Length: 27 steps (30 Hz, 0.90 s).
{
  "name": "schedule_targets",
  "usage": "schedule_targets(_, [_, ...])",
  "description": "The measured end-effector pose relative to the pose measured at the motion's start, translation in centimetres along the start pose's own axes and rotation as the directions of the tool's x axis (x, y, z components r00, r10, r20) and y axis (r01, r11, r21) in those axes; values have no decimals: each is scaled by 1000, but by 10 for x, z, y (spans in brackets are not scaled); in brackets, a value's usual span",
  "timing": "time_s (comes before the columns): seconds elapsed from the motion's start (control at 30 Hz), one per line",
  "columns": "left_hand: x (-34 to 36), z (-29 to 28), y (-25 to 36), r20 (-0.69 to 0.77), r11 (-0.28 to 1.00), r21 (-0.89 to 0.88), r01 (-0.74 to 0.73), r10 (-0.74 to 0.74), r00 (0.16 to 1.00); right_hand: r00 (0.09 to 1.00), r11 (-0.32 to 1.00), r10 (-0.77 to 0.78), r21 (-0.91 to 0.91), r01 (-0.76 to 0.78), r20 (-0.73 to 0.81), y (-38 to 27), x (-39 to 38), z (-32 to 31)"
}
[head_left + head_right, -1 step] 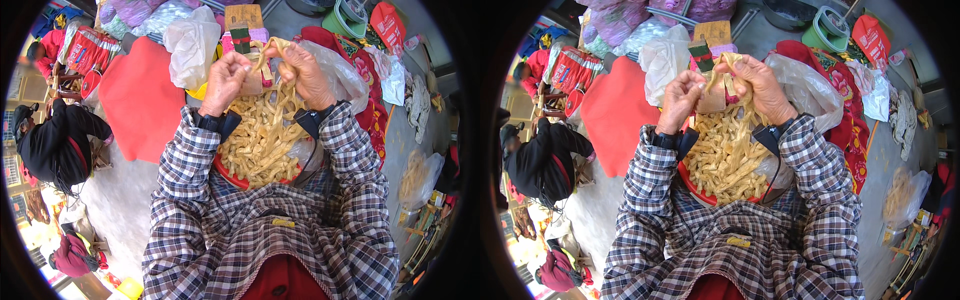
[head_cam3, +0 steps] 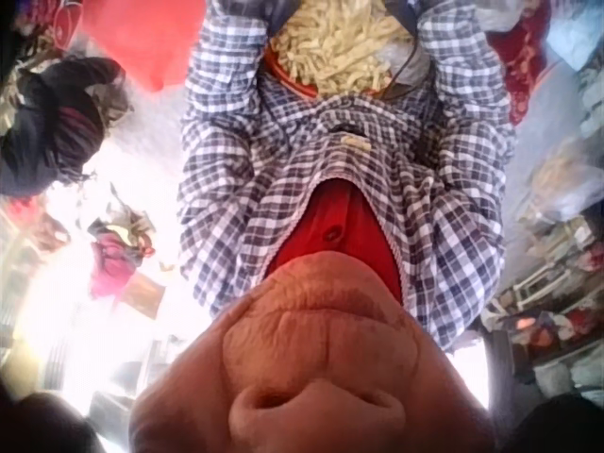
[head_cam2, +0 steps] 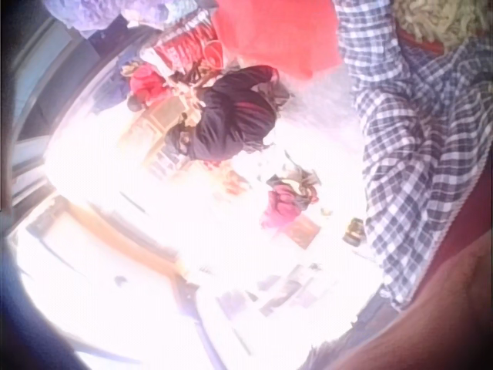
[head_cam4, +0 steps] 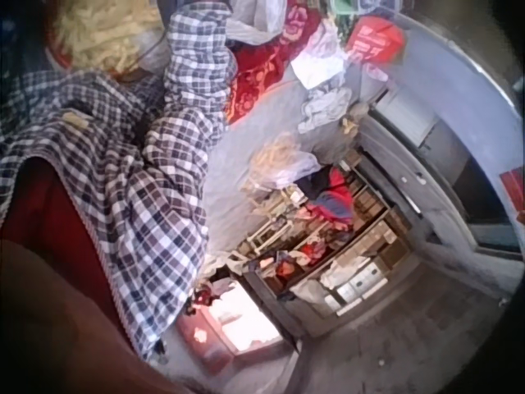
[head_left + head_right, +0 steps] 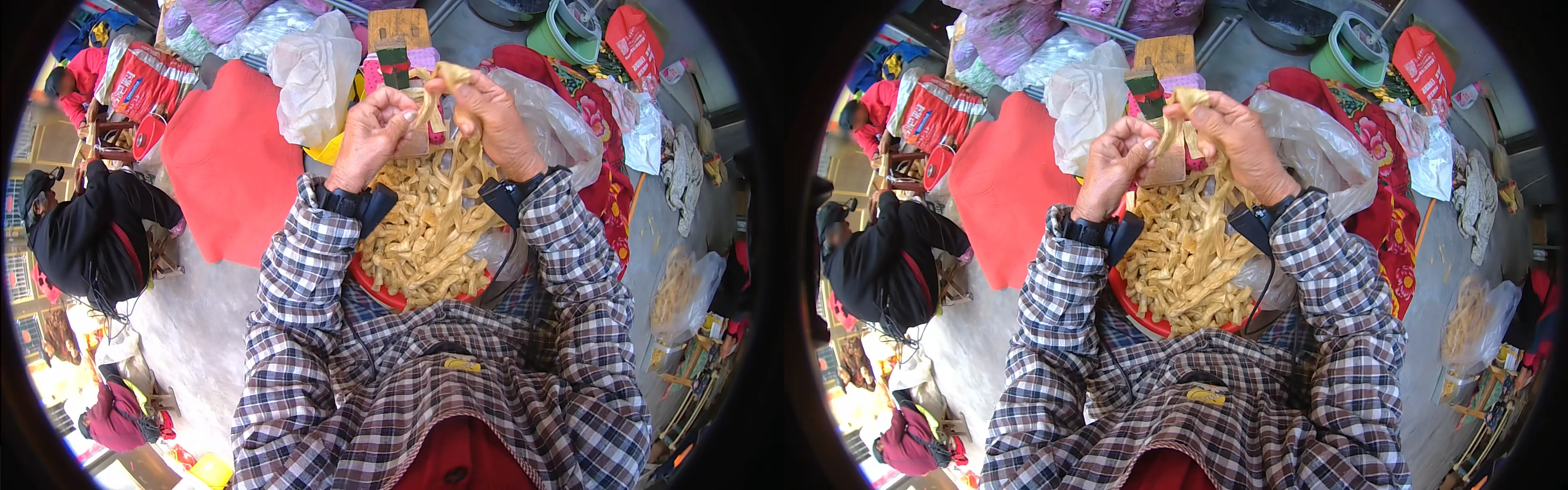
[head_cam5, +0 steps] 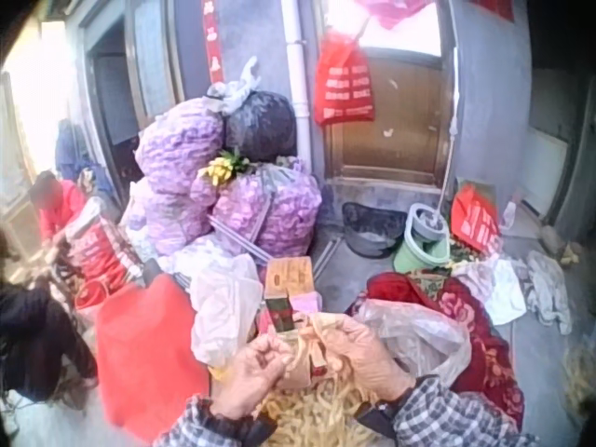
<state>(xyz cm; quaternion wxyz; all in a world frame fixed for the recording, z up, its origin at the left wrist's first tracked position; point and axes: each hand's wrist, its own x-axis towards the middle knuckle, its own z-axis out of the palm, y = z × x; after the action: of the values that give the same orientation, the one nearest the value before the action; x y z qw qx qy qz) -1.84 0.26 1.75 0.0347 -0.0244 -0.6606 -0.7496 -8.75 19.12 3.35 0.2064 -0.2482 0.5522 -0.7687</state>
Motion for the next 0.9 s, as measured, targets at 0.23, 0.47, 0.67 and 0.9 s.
schedule_targets(0.23, [2,-1,5,4,989,-140,51,-51,999,929,596,-312,-720,356,201,29,0,10])
schedule_targets(0.47, [-2,9,-10,12,954,242,-180,183,983,951,601,-211,-738,308,225,46,3,8])
schedule_targets(0.67, [0,2,-23,11,890,404,-211,226,974,912,916,275,-370,-153,305,31,2,1])
schedule_targets(0.9, [3,2,-16,-14,998,-29,-53,53,998,997,845,10,-533,35,82,40,5,7])
